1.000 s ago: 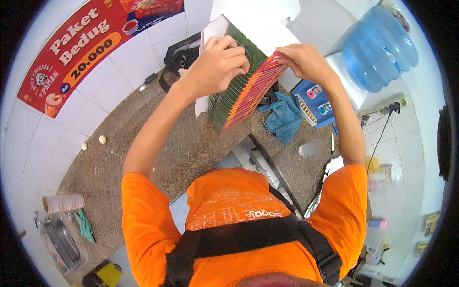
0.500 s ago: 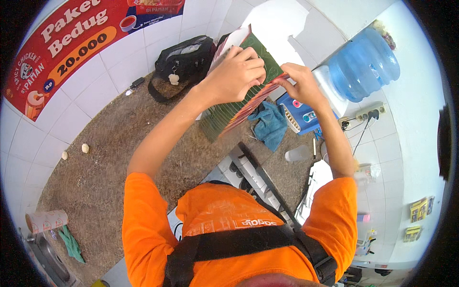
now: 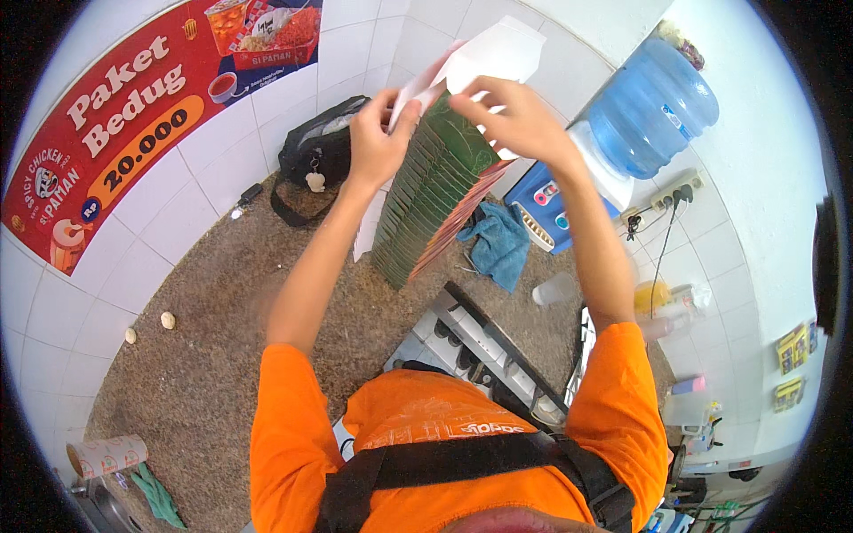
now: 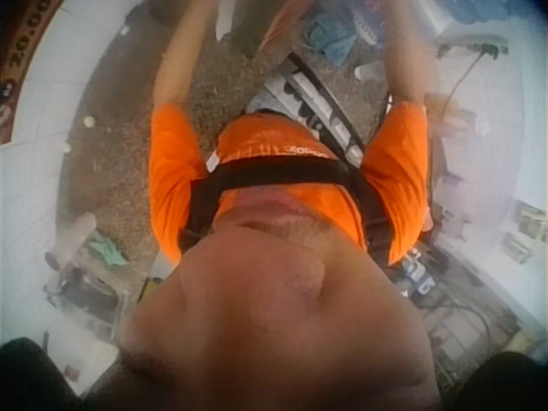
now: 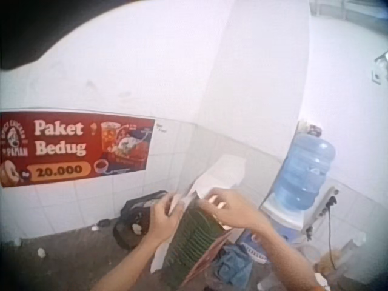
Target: The person repeatedly picks up flat, folded cardboard boxes from a stack, unfolds them into a three-dimensional container shape, and places them onto a growing stack of assembled boxes. The task is performed by hand in a repetitive loop.
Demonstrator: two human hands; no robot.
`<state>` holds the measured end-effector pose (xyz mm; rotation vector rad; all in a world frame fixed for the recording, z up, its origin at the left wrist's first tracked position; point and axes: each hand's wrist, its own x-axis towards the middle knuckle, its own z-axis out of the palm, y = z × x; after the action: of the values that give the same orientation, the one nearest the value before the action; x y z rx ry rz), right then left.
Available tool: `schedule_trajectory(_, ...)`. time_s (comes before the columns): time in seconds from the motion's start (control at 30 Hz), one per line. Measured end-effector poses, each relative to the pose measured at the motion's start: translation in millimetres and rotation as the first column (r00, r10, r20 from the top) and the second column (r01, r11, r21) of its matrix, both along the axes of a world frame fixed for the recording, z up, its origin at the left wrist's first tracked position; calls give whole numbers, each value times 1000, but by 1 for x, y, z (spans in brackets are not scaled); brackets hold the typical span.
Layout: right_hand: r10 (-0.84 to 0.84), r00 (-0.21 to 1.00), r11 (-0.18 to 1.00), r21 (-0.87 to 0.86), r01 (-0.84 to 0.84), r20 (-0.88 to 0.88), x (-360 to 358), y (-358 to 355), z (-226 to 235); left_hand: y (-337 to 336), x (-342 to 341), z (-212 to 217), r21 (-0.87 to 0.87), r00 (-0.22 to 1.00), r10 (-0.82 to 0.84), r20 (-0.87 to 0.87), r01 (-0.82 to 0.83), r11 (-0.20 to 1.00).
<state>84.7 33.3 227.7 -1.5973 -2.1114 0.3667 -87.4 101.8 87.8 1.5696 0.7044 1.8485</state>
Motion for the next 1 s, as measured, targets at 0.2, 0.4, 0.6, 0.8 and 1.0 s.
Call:
schedule_trajectory(0.2,-188,903,885,466,-15,386,-19,32,-52,20,12,-16,65,977,212,-12,-211,975)
schedule_trajectory(0.4,-44,835,973,212,-88,548,-15,51,-54,15,13,-13,90,976,204,-70,-198,976)
schedule_trajectory(0.6,258,898,954,-240,-179,355,-2,54,-17,5,1,-9,80,986,162,-28,-159,984)
schedule_trajectory(0.8,353,897,931,-192,-310,266,101,52,0,-69,8,17,574,881,406,-243,-207,793)
schedule_trajectory(1.0,384,893,906,-281,-316,234,142,50,-21,-47,37,47,481,491,369,-789,120,869)
